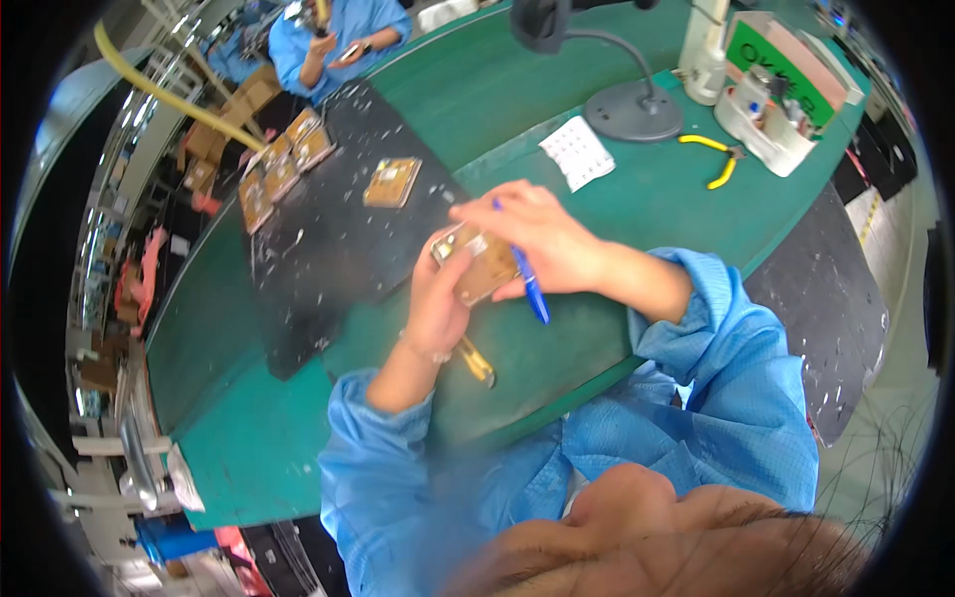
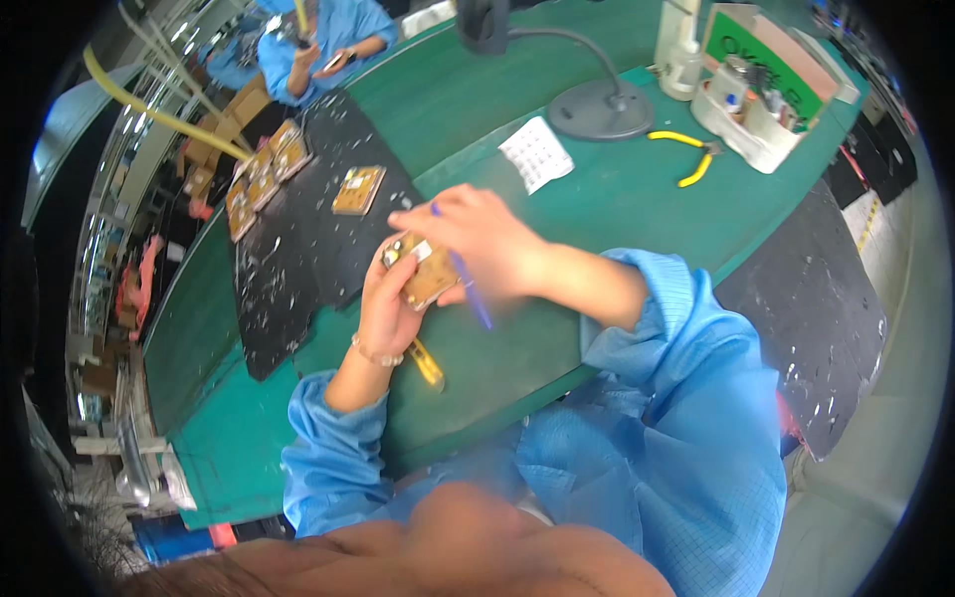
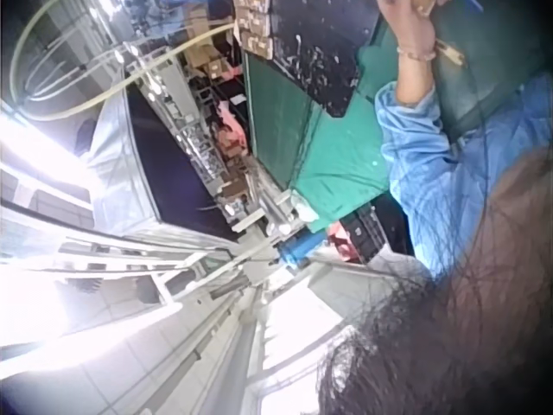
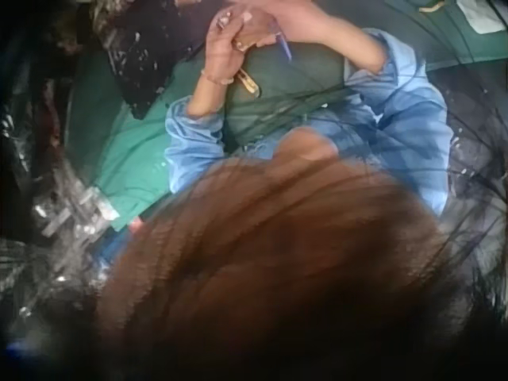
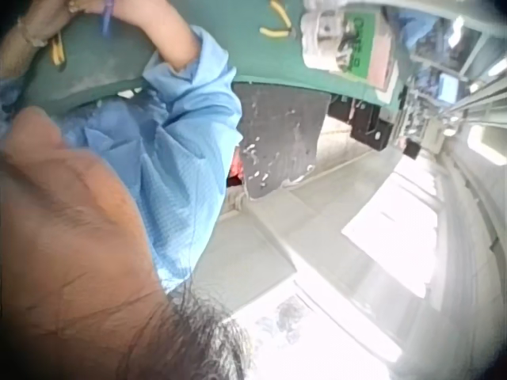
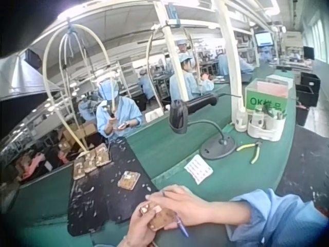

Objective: Inspecting electronic modules on a production line, marking them with a pen, and organizing them in a storage bin.

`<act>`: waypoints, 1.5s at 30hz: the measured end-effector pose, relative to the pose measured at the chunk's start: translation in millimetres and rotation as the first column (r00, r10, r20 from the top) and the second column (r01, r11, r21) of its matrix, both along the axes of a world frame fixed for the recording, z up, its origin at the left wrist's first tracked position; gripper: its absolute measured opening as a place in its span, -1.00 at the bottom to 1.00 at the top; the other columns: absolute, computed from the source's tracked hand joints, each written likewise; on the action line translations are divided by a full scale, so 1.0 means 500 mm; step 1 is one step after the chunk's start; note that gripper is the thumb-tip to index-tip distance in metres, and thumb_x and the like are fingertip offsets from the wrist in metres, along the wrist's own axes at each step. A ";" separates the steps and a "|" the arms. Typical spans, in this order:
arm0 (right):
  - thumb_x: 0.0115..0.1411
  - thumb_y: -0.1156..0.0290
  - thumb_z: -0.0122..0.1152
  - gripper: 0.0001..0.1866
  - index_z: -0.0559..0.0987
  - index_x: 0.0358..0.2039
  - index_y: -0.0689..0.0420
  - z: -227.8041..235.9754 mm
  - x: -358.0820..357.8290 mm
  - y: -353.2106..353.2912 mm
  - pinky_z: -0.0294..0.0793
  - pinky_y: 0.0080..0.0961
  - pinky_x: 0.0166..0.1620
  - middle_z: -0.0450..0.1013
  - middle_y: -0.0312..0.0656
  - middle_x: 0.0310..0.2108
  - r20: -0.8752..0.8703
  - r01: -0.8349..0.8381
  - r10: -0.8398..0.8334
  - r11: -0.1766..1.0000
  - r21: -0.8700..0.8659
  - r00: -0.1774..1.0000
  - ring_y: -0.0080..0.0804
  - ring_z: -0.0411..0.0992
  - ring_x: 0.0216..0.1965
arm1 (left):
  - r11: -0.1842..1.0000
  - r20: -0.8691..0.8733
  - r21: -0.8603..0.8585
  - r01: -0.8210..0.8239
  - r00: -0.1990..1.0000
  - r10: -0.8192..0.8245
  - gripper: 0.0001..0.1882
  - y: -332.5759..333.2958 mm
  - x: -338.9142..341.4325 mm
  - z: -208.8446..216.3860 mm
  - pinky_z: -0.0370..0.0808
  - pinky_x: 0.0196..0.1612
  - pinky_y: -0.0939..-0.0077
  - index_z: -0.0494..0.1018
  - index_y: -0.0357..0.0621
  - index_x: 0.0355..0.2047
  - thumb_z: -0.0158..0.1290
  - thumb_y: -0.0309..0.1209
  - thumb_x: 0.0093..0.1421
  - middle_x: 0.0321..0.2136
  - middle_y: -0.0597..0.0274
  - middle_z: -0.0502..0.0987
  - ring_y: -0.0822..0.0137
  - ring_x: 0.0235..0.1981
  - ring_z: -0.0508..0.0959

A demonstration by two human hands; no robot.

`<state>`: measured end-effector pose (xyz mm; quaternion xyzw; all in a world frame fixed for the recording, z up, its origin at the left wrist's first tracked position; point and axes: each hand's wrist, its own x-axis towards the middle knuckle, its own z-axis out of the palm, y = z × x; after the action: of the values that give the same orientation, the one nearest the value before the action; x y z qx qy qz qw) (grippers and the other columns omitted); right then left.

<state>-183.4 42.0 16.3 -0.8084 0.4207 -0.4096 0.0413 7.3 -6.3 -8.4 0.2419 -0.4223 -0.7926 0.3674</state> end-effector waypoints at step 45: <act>-0.22 0.54 0.38 -0.21 0.32 0.12 0.13 0.015 0.002 0.012 0.33 -0.23 0.00 0.39 -0.13 -0.03 0.285 0.039 0.040 0.963 -0.266 0.958 -0.07 0.35 -0.03 | 0.980 0.048 -0.197 -0.031 0.998 0.041 -0.73 -0.262 -0.318 0.142 0.63 -0.39 0.40 0.41 -0.33 -0.23 0.17 -0.57 0.05 -0.35 0.10 0.55 0.27 -0.38 0.62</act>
<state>-182.4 47.8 24.1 -0.7385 0.3505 -0.5759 -0.0080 -151.5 -137.4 62.4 0.2325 -0.5032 -0.7339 0.3926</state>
